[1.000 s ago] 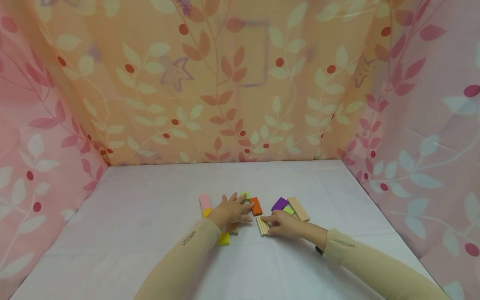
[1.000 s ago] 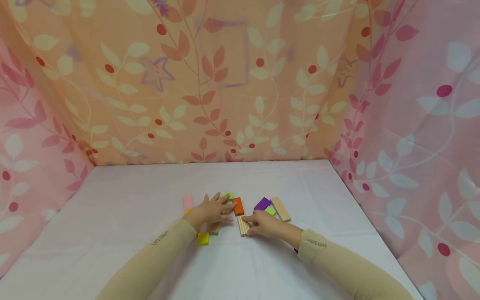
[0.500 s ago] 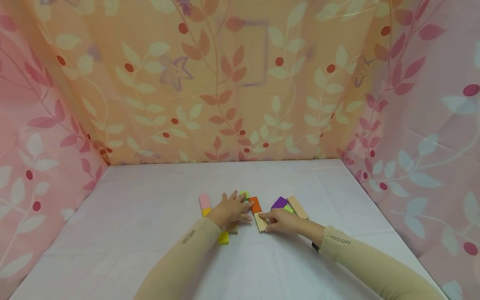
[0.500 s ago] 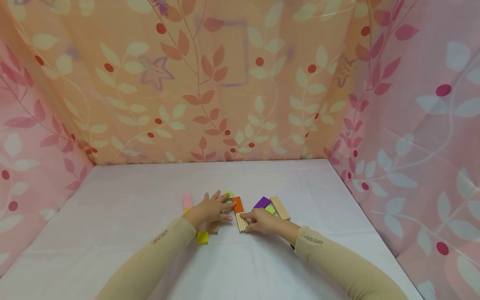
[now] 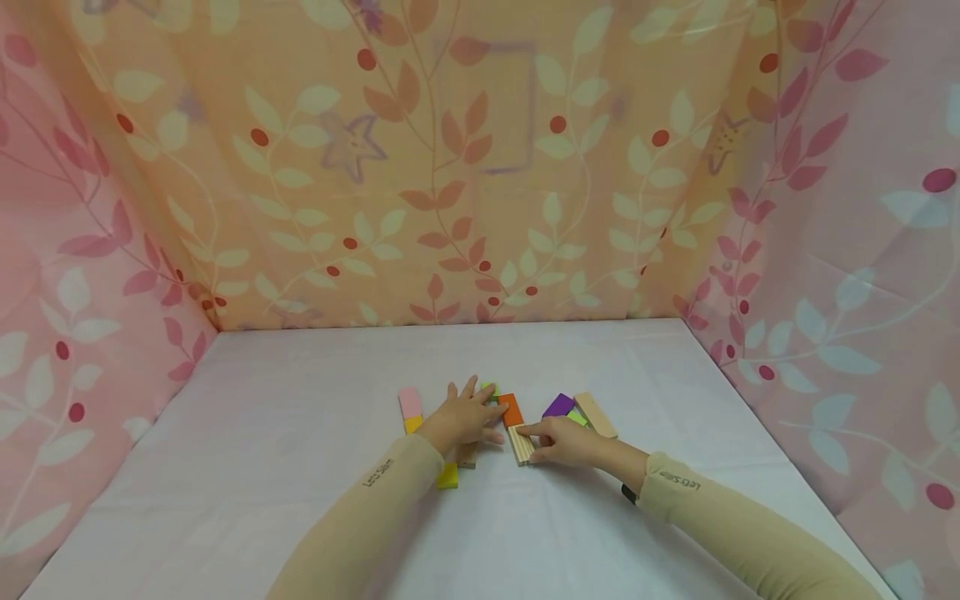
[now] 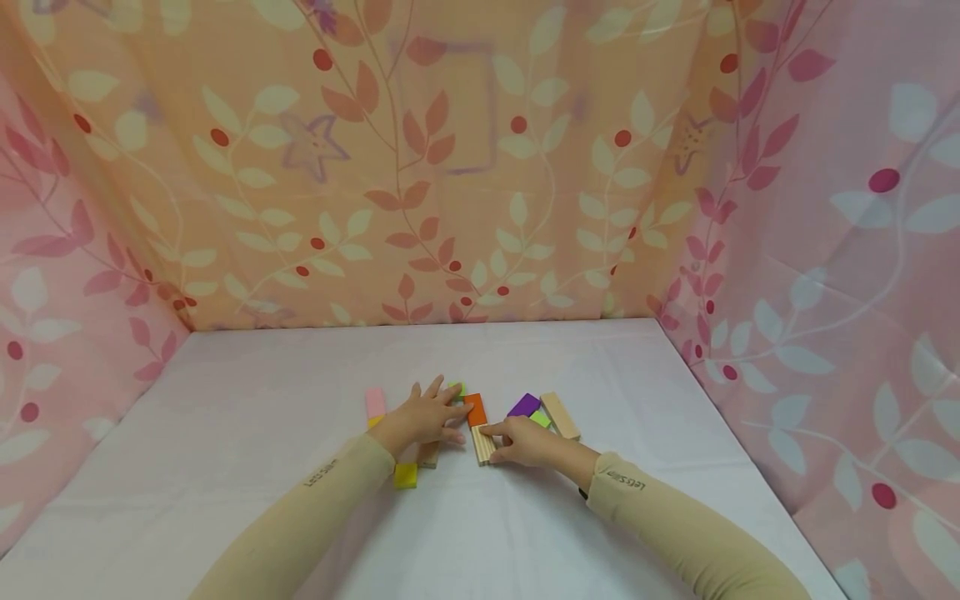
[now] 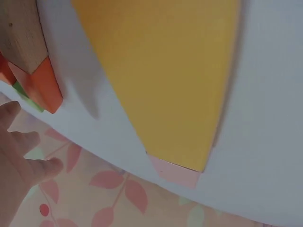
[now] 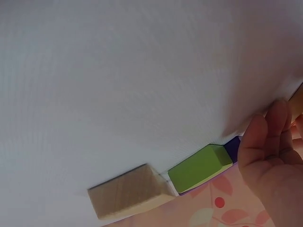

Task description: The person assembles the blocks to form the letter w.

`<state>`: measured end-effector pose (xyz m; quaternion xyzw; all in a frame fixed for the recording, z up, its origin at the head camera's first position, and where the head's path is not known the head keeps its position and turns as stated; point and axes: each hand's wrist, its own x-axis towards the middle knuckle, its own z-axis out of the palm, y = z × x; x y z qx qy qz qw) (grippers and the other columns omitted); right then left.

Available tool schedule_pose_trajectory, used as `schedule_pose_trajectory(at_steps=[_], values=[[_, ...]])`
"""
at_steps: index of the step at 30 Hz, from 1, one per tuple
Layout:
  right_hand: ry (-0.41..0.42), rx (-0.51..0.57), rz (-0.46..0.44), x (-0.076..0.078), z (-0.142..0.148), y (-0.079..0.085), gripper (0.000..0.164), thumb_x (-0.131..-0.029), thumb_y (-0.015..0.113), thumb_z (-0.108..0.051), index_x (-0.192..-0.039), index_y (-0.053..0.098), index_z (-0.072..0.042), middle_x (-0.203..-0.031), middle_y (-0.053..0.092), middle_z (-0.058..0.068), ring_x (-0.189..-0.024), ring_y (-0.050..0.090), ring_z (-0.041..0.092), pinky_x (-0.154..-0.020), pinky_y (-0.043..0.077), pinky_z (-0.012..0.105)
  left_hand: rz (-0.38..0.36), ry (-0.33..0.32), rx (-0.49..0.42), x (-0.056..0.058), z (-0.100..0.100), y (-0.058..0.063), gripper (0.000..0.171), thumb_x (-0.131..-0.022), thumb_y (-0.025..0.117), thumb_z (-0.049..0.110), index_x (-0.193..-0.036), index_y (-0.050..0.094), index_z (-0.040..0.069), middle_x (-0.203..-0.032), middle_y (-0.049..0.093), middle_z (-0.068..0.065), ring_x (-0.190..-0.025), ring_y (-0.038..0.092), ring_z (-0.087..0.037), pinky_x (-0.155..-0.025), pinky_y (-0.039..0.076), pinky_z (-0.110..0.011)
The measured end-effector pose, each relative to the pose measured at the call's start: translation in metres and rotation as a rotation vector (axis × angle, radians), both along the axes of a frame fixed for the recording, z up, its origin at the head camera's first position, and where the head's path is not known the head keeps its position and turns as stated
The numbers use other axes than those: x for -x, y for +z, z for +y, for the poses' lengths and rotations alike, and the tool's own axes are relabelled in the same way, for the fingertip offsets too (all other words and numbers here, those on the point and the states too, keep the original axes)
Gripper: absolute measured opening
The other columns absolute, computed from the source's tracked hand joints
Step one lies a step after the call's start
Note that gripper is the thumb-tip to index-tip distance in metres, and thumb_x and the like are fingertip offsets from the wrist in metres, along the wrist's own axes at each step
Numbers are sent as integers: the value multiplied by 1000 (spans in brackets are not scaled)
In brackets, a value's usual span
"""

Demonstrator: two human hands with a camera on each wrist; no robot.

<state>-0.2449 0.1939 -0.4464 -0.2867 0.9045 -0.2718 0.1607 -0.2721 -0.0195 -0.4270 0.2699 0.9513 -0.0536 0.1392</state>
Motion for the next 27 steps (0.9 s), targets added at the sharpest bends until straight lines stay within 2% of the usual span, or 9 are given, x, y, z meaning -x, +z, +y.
schedule_pose_trajectory(at_steps=[3, 10, 17, 21, 24, 27], values=[[-4, -3, -3, 0, -1, 0, 49, -88, 73, -15, -133, 59, -3, -61, 43, -4, -55, 37, 6, -53, 31, 19, 8, 3, 5, 0, 1, 0, 68, -88, 51, 63, -149, 41, 33, -160, 22, -3, -147, 11, -36, -111, 18, -62], [-5, 7, -17, 0, 1, -2, 50, -88, 72, -15, -135, 58, -3, -64, 46, -4, -58, 39, 7, -54, 33, 20, -28, 44, -75, 0, 2, -1, 63, -92, 50, 59, -148, 44, 30, -160, 22, -5, -146, 12, -39, -110, 20, -63], [30, 55, -32, 4, 18, 2, 62, -87, 74, -13, -140, 47, 3, -77, 53, -3, -69, 48, 9, -62, 43, 22, 3, 31, -87, 0, 5, -4, 62, -93, 50, 58, -147, 45, 29, -159, 25, -2, -145, 15, -38, -110, 21, -63], [-58, 43, 37, 8, 36, 6, 50, -87, 74, -12, -130, 56, 5, -80, 51, -2, -72, 46, 11, -62, 41, 23, -20, 12, -113, -3, 5, -5, 64, -92, 52, 57, -149, 42, 30, -159, 25, 1, -147, 12, -36, -111, 17, -63], [-170, 22, 91, 11, 47, 8, 40, -86, 73, -10, -121, 62, 6, -77, 49, 0, -71, 44, 14, -61, 38, 26, -33, -19, -114, -9, 3, -4, 63, -93, 50, 58, -150, 39, 32, -159, 25, 2, -147, 10, -34, -112, 14, -63], [-267, -15, 118, 12, 55, 9, 37, -85, 75, -11, -115, 65, 7, -77, 48, 3, -72, 43, 17, -62, 36, 29, -28, -71, -105, -15, 1, -3, 61, -94, 48, 58, -149, 39, 34, -159, 26, 2, -147, 10, -34, -112, 13, -63]])
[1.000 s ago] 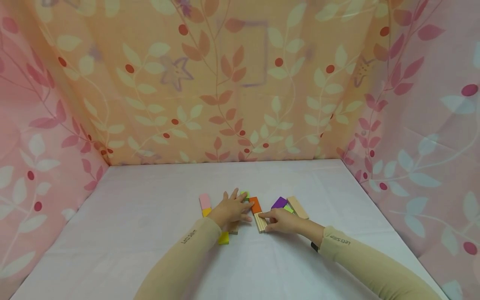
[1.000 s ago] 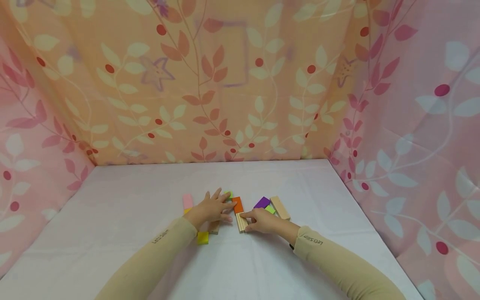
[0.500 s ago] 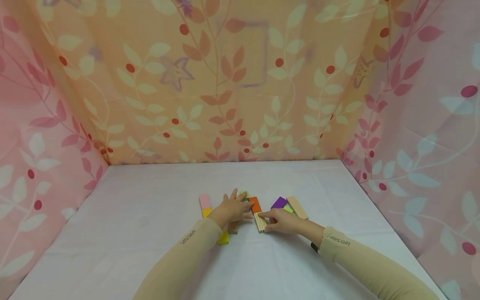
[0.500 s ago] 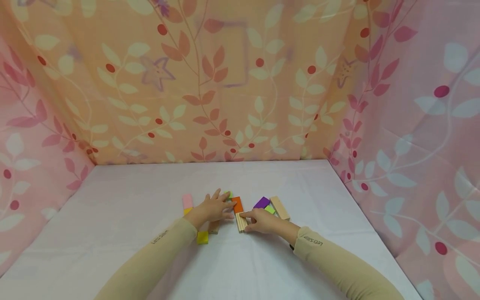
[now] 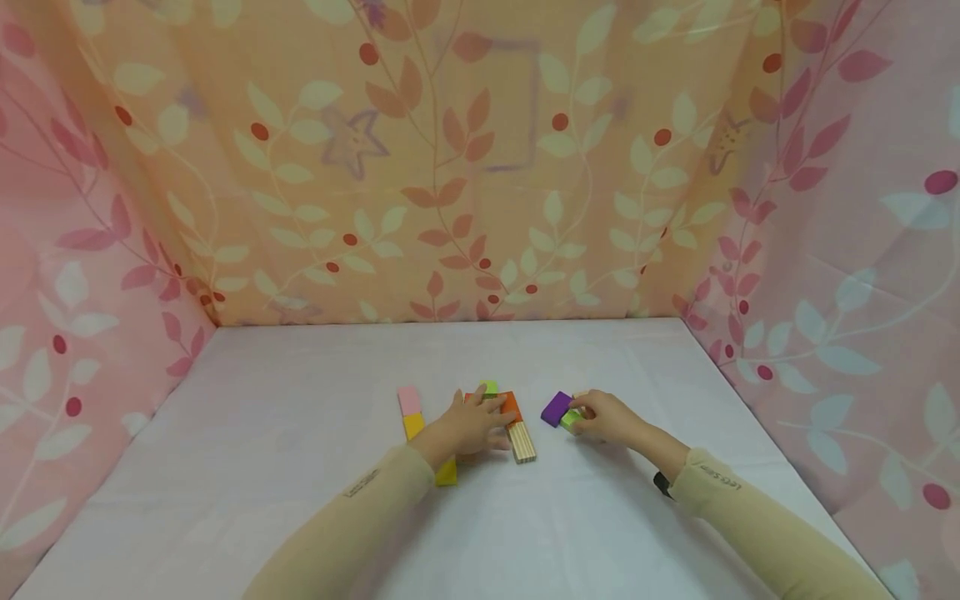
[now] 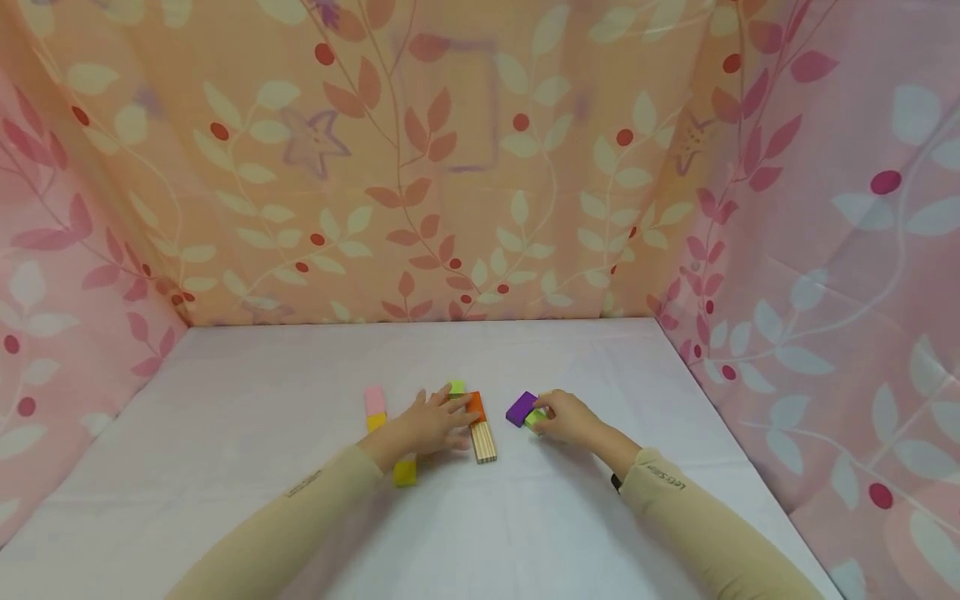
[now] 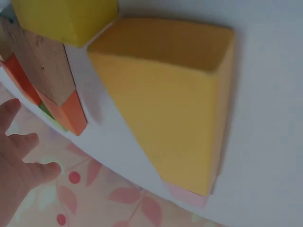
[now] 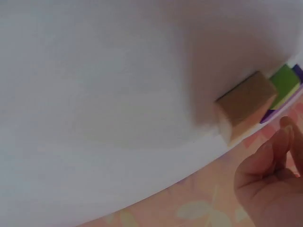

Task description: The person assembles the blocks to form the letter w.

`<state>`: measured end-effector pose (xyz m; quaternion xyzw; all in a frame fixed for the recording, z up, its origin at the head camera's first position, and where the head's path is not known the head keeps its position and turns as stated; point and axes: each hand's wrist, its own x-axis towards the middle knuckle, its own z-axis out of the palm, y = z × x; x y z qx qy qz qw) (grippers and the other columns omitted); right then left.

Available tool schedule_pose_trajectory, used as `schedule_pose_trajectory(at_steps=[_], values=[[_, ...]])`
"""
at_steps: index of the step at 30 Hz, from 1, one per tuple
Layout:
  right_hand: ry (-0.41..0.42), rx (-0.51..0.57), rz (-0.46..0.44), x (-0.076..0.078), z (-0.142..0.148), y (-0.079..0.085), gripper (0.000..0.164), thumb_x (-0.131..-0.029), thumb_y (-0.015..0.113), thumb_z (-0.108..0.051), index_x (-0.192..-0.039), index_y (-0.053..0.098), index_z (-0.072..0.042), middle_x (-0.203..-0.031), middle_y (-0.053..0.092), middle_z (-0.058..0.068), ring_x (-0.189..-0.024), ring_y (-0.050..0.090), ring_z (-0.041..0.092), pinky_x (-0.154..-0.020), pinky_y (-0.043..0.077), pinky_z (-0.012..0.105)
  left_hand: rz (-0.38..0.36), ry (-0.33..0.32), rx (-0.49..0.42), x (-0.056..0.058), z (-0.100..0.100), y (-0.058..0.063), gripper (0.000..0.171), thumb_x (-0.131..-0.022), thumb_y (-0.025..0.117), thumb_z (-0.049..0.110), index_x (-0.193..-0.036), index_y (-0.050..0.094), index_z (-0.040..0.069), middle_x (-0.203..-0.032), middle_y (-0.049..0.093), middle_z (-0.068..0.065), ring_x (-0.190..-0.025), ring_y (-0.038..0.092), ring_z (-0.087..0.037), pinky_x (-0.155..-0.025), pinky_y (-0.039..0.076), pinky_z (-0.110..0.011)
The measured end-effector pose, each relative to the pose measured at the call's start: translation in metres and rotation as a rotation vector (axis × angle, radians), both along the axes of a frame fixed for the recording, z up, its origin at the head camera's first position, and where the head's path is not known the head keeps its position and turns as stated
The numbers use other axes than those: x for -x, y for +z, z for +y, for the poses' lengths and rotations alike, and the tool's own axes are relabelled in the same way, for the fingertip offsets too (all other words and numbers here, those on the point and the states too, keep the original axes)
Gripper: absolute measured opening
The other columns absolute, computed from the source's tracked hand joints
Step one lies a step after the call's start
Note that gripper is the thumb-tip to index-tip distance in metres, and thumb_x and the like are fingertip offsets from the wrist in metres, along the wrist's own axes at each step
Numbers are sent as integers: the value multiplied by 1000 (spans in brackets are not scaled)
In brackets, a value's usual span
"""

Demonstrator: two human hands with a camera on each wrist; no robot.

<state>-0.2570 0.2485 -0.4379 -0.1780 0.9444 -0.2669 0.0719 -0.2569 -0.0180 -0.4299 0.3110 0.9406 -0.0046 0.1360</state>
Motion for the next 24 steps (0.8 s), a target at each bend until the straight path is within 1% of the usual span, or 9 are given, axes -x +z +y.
schedule_pose_trajectory(at_steps=[3, 5, 7, 8, 10, 12, 15, 19, 24], values=[[-56, -29, -11, 1, 3, -2, 37, -83, 77, -15, -111, 66, 7, -78, 48, 6, -73, 43, 19, -62, 36, 31, 10, -55, 6, -6, 1, 1, 59, -94, 48, 59, -148, 40, 36, -159, 26, 1, -147, 10, -34, -111, 14, -64], [-61, -49, -8, 2, 3, -4, 37, -83, 78, -17, -109, 67, 6, -77, 48, 6, -72, 43, 19, -63, 36, 30, 17, -79, 8, -9, 2, 2, 58, -94, 49, 58, -147, 42, 37, -158, 28, 2, -147, 11, -34, -111, 14, -65], [-50, -72, -5, 4, 2, -6, 30, -83, 78, -18, -101, 68, 5, -74, 48, 5, -70, 42, 18, -62, 35, 30, 25, -92, 14, -11, 3, 2, 58, -94, 48, 59, -146, 44, 37, -158, 29, 3, -147, 12, -33, -110, 14, -65], [-44, -84, 2, 4, 2, -7, 29, -83, 77, -18, -100, 69, 4, -74, 47, 4, -70, 42, 17, -62, 35, 29, 28, -93, 17, -12, 3, 2, 57, -93, 48, 59, -146, 45, 37, -157, 30, 3, -147, 13, -33, -110, 14, -65], [-34, -104, 13, 5, 1, -9, 23, -84, 77, -18, -91, 69, 2, -71, 46, 3, -69, 41, 16, -61, 35, 29, 30, -90, 22, -13, 4, 1, 56, -93, 47, 60, -145, 47, 37, -156, 32, 4, -147, 13, -31, -111, 14, -65], [-26, -124, 25, 5, 0, -10, 20, -83, 77, -17, -83, 66, -1, -70, 46, 3, -68, 42, 16, -61, 35, 29, 22, -83, 21, -14, 5, 0, 56, -94, 46, 60, -144, 47, 36, -156, 32, 5, -147, 13, -30, -111, 13, -65], [-30, -131, 31, 5, -1, -11, 19, -82, 78, -16, -84, 65, -1, -73, 47, 3, -70, 43, 16, -62, 37, 30, 4, -73, 25, -15, 5, -1, 56, -94, 45, 60, -145, 46, 36, -157, 30, 6, -147, 13, -29, -111, 12, -64], [-44, -75, 6, 3, -3, -8, 21, -82, 77, -13, -92, 66, 1, -81, 54, 2, -74, 49, 16, -66, 43, 31, -9, -68, 41, -15, 6, 0, 56, -94, 44, 60, -146, 44, 37, -157, 28, 7, -148, 14, -26, -112, 12, -63], [-45, 56, -54, -3, -5, -2, 25, -79, 79, -8, -98, 65, 3, -88, 62, 3, -80, 54, 17, -71, 48, 32, -12, -56, 49, -15, 6, 0, 56, -94, 44, 60, -146, 44, 39, -157, 28, 8, -147, 15, -23, -112, 14, -61]])
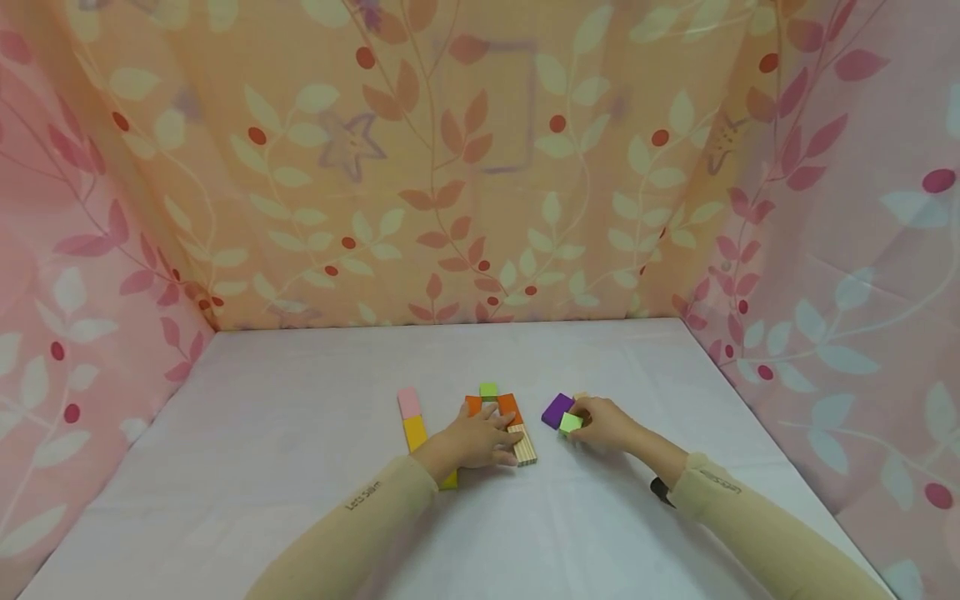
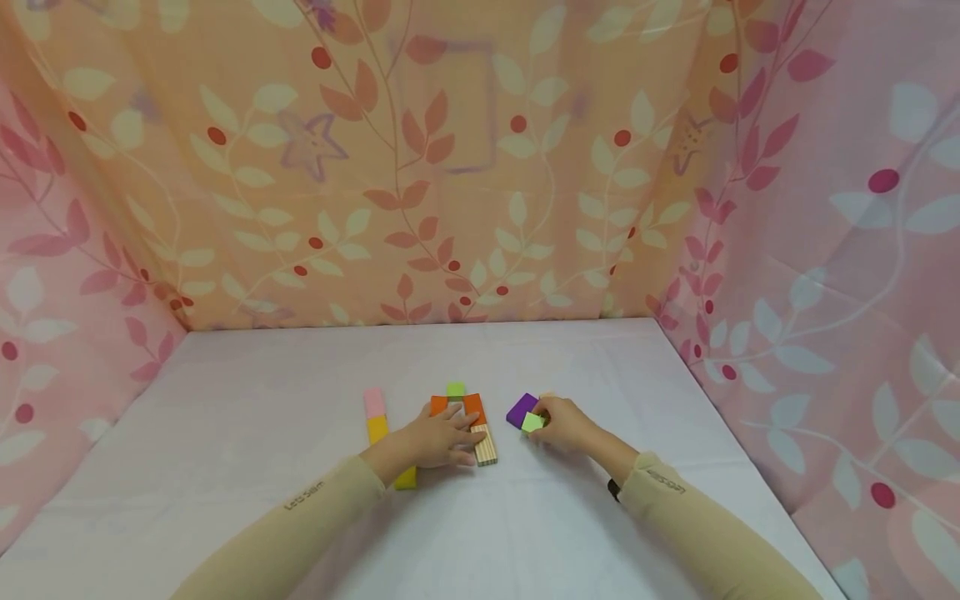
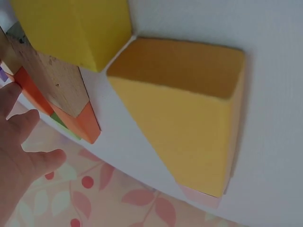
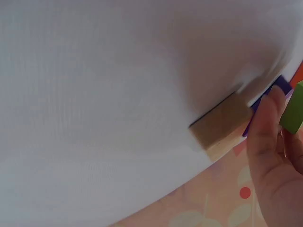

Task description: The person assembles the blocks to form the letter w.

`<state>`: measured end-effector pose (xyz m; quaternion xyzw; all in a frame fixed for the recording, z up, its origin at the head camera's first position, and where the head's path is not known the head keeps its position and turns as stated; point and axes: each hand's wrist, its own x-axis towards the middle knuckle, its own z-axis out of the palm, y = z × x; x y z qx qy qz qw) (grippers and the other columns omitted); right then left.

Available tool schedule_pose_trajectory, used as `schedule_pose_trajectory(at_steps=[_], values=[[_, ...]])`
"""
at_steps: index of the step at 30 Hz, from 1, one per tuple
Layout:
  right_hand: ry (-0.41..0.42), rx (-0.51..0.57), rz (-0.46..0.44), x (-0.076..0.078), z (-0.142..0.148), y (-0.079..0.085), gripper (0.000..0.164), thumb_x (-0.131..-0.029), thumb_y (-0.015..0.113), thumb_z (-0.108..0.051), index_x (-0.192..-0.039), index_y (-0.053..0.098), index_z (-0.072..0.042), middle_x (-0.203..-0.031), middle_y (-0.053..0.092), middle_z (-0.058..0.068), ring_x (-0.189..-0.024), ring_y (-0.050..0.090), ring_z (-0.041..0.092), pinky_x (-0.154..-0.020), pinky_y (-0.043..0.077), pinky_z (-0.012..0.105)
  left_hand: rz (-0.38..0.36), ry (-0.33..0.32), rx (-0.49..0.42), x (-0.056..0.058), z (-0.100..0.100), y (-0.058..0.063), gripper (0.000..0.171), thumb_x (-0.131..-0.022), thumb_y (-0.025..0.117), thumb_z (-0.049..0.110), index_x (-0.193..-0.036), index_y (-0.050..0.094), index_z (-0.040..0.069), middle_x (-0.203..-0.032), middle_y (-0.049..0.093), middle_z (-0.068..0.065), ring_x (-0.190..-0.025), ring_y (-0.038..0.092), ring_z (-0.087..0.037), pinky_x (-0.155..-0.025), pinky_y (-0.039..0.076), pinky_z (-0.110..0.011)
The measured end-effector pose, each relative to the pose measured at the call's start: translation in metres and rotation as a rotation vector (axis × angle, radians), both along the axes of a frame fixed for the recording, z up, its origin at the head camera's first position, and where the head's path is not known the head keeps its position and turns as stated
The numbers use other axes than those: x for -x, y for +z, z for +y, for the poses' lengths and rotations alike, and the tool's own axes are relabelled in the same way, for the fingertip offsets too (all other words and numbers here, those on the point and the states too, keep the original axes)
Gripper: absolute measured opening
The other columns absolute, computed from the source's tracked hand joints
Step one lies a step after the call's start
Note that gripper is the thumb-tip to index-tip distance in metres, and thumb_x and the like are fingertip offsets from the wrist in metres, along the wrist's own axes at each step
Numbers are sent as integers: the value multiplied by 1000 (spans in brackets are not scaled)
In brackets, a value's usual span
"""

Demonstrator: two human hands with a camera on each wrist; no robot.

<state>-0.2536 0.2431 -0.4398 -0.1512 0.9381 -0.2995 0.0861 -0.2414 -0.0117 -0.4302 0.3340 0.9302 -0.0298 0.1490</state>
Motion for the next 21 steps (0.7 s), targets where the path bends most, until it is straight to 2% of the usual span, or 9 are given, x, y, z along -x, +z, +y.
schedule_pose_trajectory(at_steps=[6, 11, 14, 21], values=[[0, 120, -91, -8, -2, 3, 27, -78, 80, -6, -101, 67, 2, -87, 61, 1, -80, 53, 17, -70, 47, 30, 6, -6, 0, -1, -1, 1, 56, -94, 44, 60, -146, 43, 39, -158, 27, 8, -147, 15, -23, -112, 15, -61], [63, 208, -163, -12, 0, 1, 28, -77, 80, -5, -101, 66, 1, -91, 62, 3, -79, 56, 16, -68, 50, 29, 1, -9, 12, -1, -1, 2, 56, -94, 45, 60, -147, 42, 39, -158, 26, 8, -147, 15, -25, -112, 15, -61], [119, 221, -202, -16, -1, -2, 27, -78, 79, -5, -100, 65, 2, -89, 60, 3, -79, 54, 16, -67, 49, 25, 1, -11, 17, 0, -1, 1, 57, -94, 44, 60, -147, 41, 39, -158, 25, 8, -147, 15, -25, -112, 15, -61], [230, 181, -218, -23, -7, -10, 26, -77, 79, -4, -98, 64, 1, -85, 58, -1, -76, 50, 12, -66, 44, 21, 8, -14, 21, 1, 0, -1, 57, -94, 44, 61, -147, 41, 40, -158, 25, 9, -147, 17, -25, -112, 16, -61]])
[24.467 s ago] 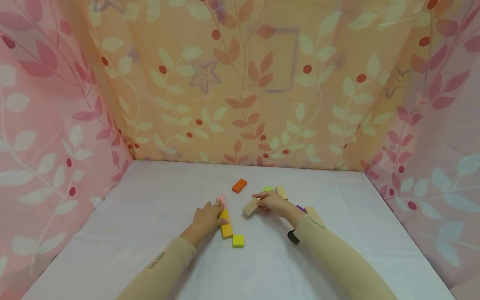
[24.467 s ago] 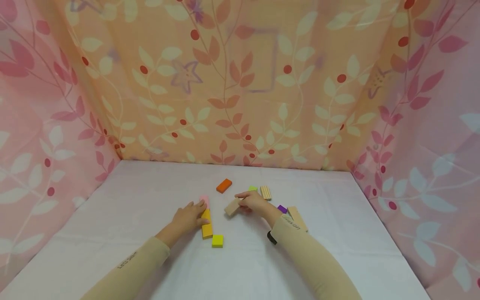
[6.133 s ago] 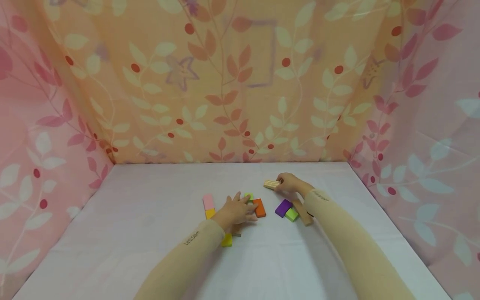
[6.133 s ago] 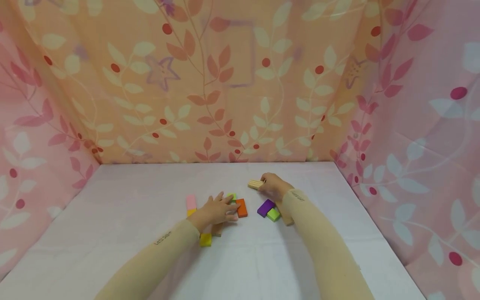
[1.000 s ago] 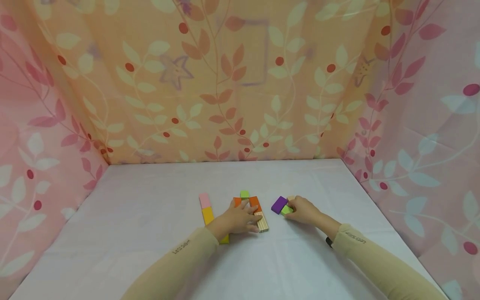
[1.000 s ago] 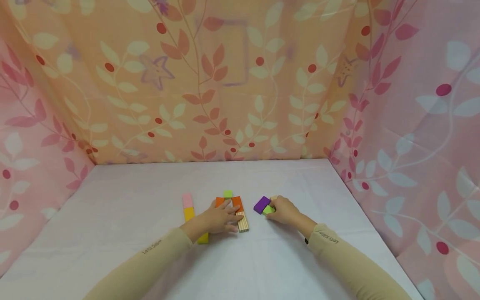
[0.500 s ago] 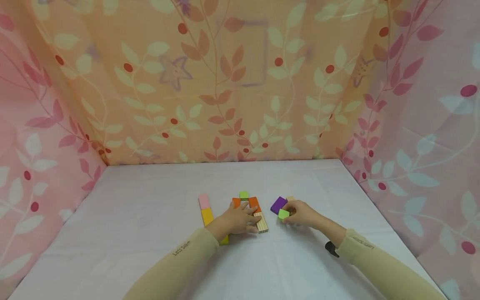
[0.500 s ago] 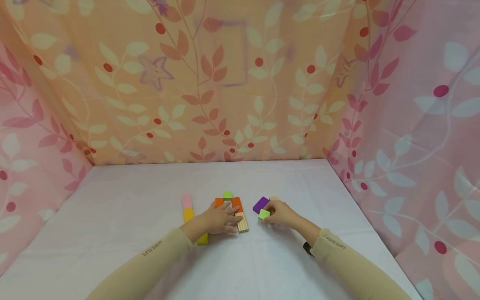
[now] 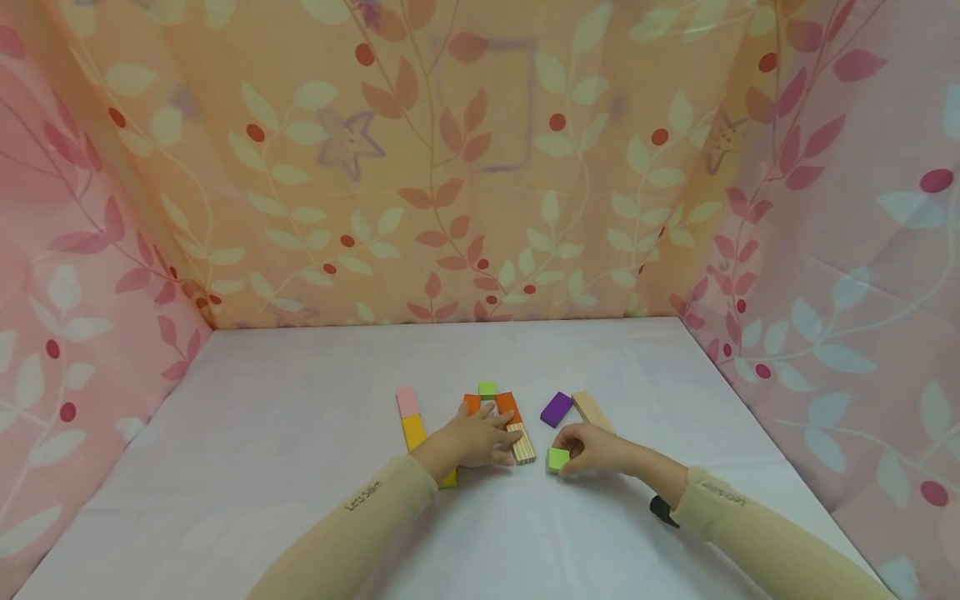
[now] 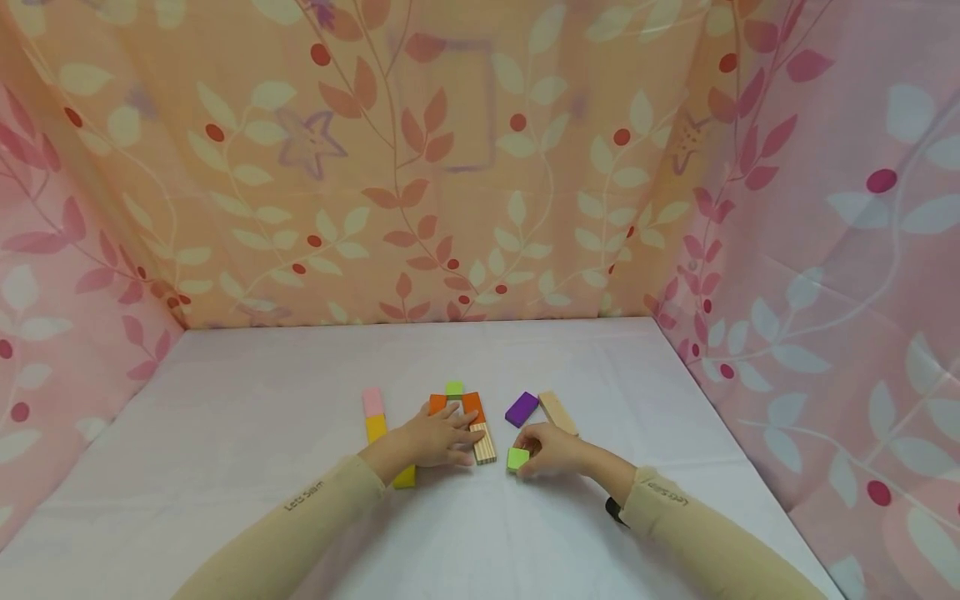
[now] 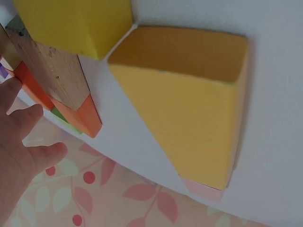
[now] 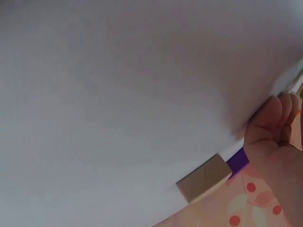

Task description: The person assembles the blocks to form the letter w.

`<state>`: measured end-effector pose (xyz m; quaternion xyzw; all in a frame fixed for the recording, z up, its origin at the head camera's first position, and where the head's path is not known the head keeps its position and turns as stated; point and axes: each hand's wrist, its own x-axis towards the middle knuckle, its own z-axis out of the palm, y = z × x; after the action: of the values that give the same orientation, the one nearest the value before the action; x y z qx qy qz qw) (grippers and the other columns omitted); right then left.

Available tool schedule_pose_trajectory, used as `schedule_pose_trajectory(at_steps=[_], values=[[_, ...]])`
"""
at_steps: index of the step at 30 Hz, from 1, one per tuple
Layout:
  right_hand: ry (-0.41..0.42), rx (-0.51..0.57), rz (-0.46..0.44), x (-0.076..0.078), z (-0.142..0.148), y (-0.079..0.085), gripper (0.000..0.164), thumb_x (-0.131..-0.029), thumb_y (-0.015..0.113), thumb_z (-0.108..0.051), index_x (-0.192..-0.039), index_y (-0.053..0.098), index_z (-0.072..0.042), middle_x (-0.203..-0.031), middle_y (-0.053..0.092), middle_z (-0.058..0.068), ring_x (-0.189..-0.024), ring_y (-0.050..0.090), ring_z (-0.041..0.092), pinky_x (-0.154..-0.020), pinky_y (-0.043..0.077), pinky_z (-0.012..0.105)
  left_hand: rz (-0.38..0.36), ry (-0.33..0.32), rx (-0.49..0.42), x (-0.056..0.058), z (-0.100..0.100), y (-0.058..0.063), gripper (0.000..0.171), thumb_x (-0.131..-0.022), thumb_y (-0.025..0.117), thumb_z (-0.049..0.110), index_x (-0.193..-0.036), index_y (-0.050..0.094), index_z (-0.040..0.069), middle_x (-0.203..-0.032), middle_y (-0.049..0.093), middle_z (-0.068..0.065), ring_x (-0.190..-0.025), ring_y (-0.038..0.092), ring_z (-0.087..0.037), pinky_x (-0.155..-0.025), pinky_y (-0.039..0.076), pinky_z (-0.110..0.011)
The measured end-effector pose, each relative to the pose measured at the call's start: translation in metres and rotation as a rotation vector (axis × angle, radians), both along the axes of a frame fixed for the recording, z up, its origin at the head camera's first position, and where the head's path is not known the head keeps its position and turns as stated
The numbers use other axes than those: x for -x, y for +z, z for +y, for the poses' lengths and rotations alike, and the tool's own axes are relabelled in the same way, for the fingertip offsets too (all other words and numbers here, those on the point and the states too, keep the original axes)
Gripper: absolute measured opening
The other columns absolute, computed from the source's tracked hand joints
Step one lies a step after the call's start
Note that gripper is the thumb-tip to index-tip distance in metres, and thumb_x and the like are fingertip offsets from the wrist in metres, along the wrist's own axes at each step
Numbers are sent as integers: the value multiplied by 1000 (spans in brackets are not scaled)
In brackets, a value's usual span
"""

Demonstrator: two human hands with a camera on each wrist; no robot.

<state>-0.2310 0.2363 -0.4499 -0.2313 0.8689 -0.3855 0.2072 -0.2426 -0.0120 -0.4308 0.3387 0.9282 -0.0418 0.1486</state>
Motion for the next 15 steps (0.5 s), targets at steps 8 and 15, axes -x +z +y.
schedule_pose_trajectory(at_steps=[8, 15], values=[[-22, -20, -78, 0, -4, 1, 13, -87, 71, -10, -98, 67, -4, -77, 54, -2, -73, 47, 14, -62, 39, 24, 7, 9, -8, 0, 0, 0, 56, -94, 46, 60, -146, 43, 40, -158, 27, 9, -146, 19, -25, -112, 15, -61], [5, -20, -81, 4, -7, 1, 13, -86, 72, -9, -99, 72, -5, -80, 57, -2, -76, 48, 15, -65, 41, 25, 1, 18, -16, 0, 0, 0, 55, -94, 47, 59, -145, 45, 40, -157, 29, 8, -146, 20, -25, -112, 13, -61]])
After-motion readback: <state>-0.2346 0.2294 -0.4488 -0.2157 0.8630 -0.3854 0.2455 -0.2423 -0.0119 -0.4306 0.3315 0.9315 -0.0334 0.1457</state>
